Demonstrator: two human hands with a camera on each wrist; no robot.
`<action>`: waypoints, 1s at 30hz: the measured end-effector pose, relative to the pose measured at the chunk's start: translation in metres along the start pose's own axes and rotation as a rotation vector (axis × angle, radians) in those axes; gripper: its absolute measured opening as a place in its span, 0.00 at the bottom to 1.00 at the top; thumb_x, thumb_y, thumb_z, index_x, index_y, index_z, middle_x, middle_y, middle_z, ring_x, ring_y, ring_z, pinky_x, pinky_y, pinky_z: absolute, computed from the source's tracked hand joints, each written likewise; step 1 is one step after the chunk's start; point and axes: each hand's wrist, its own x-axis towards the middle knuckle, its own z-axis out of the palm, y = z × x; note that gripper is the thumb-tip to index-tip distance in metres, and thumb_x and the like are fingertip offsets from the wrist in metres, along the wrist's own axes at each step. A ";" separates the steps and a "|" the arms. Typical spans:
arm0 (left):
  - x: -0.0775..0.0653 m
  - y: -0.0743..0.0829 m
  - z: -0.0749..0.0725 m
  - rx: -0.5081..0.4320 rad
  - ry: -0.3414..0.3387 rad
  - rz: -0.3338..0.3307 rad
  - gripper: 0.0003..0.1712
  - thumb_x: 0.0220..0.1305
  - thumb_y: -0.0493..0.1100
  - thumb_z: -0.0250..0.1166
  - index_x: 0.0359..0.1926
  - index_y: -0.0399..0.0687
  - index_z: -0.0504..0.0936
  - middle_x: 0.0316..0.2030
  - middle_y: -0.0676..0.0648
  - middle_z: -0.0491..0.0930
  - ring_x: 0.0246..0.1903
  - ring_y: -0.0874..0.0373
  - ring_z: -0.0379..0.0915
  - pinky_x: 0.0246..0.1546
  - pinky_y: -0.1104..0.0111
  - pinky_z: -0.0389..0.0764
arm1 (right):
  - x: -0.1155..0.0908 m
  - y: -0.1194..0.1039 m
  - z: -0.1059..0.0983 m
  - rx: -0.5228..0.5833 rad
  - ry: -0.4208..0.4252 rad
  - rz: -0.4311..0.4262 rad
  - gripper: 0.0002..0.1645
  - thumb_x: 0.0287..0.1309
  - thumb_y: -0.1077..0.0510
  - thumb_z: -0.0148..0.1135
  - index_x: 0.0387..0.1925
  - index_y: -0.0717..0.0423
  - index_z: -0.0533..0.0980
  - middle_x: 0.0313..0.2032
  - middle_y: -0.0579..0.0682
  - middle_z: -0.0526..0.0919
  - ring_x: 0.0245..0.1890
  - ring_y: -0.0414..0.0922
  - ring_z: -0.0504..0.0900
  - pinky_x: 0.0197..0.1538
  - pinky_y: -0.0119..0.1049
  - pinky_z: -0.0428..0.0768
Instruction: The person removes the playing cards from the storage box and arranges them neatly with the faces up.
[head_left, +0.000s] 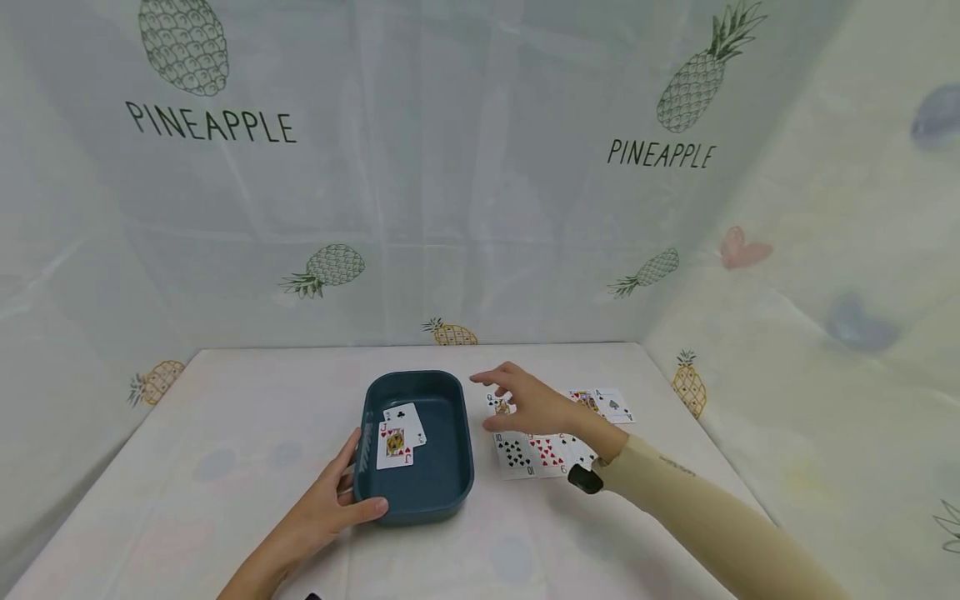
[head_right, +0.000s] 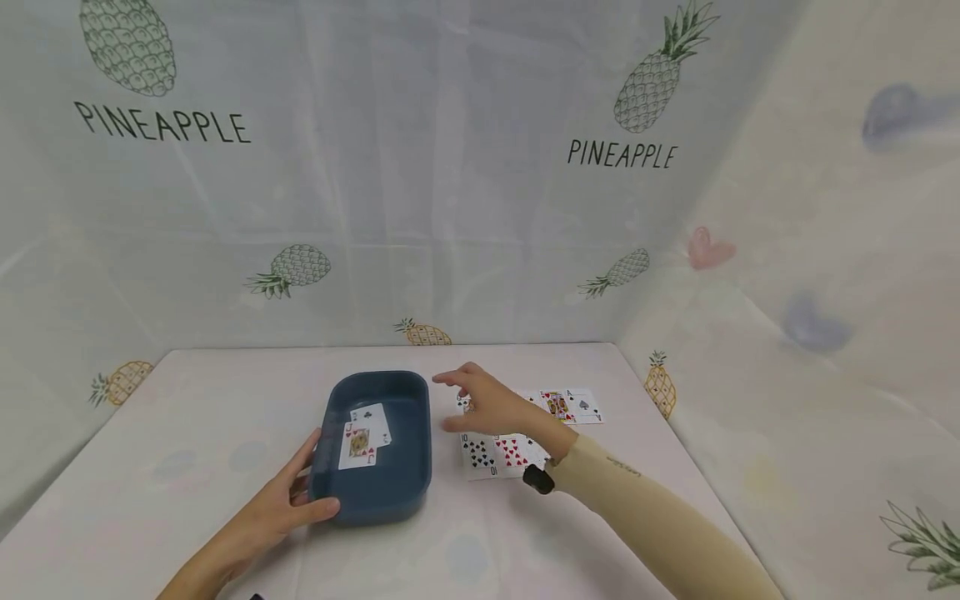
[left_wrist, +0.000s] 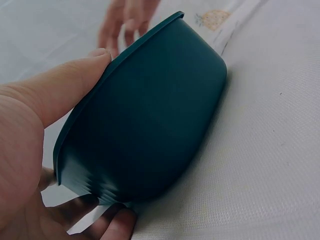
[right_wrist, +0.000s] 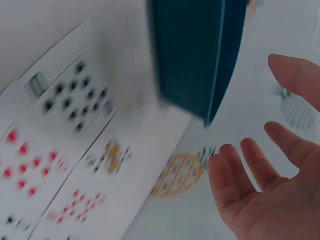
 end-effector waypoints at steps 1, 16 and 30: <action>0.000 0.000 0.000 -0.004 -0.001 0.001 0.68 0.62 0.52 0.80 0.87 0.61 0.40 0.77 0.31 0.61 0.65 0.41 0.77 0.65 0.46 0.79 | 0.007 -0.007 0.003 0.011 -0.013 0.000 0.44 0.64 0.52 0.76 0.77 0.52 0.68 0.65 0.57 0.72 0.59 0.52 0.78 0.58 0.49 0.82; 0.000 -0.003 0.002 -0.023 -0.012 0.028 0.67 0.64 0.51 0.79 0.87 0.60 0.40 0.76 0.28 0.62 0.64 0.39 0.77 0.59 0.50 0.84 | 0.079 -0.043 0.061 -0.123 -0.225 0.046 0.49 0.62 0.45 0.77 0.79 0.52 0.67 0.69 0.58 0.70 0.61 0.46 0.75 0.67 0.42 0.79; -0.003 -0.005 -0.001 -0.049 -0.036 0.035 0.65 0.65 0.50 0.78 0.87 0.62 0.40 0.77 0.28 0.60 0.67 0.38 0.75 0.60 0.50 0.83 | 0.099 -0.048 0.090 -0.272 -0.292 0.110 0.52 0.56 0.41 0.81 0.77 0.49 0.69 0.64 0.53 0.72 0.55 0.44 0.71 0.58 0.35 0.76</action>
